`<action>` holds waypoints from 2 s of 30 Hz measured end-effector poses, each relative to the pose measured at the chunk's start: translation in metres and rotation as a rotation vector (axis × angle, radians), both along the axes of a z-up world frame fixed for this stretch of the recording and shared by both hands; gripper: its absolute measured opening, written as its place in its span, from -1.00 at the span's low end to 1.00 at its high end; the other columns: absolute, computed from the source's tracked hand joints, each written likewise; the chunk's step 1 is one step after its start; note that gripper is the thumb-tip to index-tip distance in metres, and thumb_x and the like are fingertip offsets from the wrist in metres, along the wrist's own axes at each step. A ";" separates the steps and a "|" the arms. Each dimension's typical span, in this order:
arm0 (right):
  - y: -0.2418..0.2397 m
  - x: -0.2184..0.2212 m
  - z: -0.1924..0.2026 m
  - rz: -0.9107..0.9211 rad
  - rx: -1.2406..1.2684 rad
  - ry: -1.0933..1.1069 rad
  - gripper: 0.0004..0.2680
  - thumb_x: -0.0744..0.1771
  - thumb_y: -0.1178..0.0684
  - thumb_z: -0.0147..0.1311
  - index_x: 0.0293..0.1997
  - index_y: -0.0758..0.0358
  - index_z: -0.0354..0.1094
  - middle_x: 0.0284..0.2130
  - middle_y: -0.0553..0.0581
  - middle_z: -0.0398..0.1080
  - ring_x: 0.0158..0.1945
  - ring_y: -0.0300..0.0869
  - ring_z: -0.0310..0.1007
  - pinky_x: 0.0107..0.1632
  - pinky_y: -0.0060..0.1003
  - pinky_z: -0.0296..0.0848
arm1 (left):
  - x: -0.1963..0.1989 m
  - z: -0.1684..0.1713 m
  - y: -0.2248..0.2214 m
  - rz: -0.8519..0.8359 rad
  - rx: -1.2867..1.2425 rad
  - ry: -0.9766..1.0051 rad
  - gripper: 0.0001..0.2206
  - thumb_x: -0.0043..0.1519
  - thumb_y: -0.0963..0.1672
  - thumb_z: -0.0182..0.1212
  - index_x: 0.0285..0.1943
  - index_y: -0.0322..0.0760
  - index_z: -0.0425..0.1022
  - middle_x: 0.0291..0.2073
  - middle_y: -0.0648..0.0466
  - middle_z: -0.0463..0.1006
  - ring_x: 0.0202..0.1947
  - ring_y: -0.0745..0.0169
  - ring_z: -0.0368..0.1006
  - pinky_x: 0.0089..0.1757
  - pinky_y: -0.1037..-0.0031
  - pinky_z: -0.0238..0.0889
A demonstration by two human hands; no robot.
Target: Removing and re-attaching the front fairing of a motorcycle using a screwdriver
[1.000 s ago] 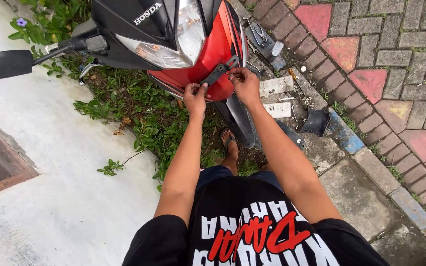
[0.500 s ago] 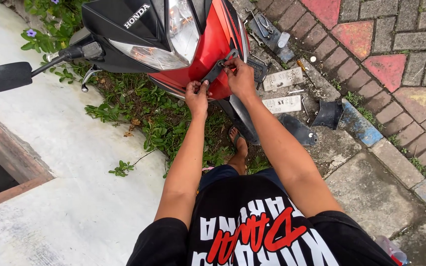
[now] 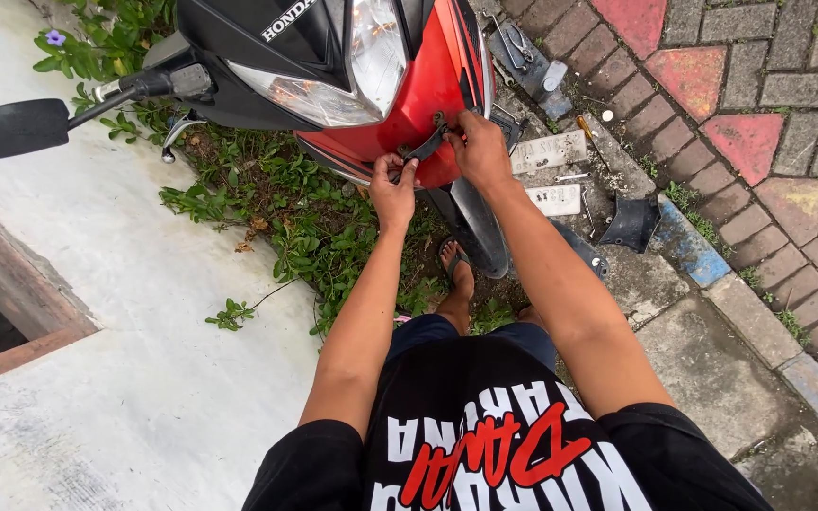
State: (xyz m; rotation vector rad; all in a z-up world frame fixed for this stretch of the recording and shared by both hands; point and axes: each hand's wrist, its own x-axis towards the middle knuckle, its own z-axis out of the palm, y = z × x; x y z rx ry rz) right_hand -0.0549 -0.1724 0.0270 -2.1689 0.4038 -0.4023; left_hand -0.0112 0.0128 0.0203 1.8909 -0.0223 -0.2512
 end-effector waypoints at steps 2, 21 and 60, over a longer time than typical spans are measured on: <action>0.005 0.002 0.004 -0.034 0.001 -0.034 -0.90 0.33 0.21 0.27 -0.15 0.32 0.43 -0.38 0.30 0.49 -0.36 0.18 0.57 -0.39 -0.09 0.56 | -0.002 -0.001 -0.001 0.012 -0.004 -0.002 -0.85 0.27 -0.15 0.35 -0.16 -0.20 0.43 -0.45 0.00 0.62 -0.48 0.27 0.61 -0.44 0.48 0.38; 0.018 0.002 -0.014 -0.138 -0.073 -0.141 -0.92 0.35 0.26 0.25 -0.12 0.35 0.46 -0.34 0.24 0.46 -0.27 0.11 0.57 -0.42 -0.23 0.56 | -0.003 0.001 -0.002 0.016 -0.118 0.035 -0.84 0.26 -0.15 0.38 -0.16 -0.22 0.43 -0.37 -0.05 0.59 -0.45 0.21 0.63 -0.37 0.41 0.42; 0.040 0.024 0.030 -0.268 -0.154 0.366 -0.60 0.48 -0.30 -0.22 -0.30 0.23 0.33 -0.49 0.37 0.46 -0.31 0.38 0.53 -0.32 0.23 0.42 | 0.010 -0.008 0.006 0.003 -0.215 0.151 -0.86 0.32 -0.17 0.27 -0.06 -0.34 0.43 -0.21 -0.07 0.52 -0.37 0.13 0.66 -0.31 0.49 0.56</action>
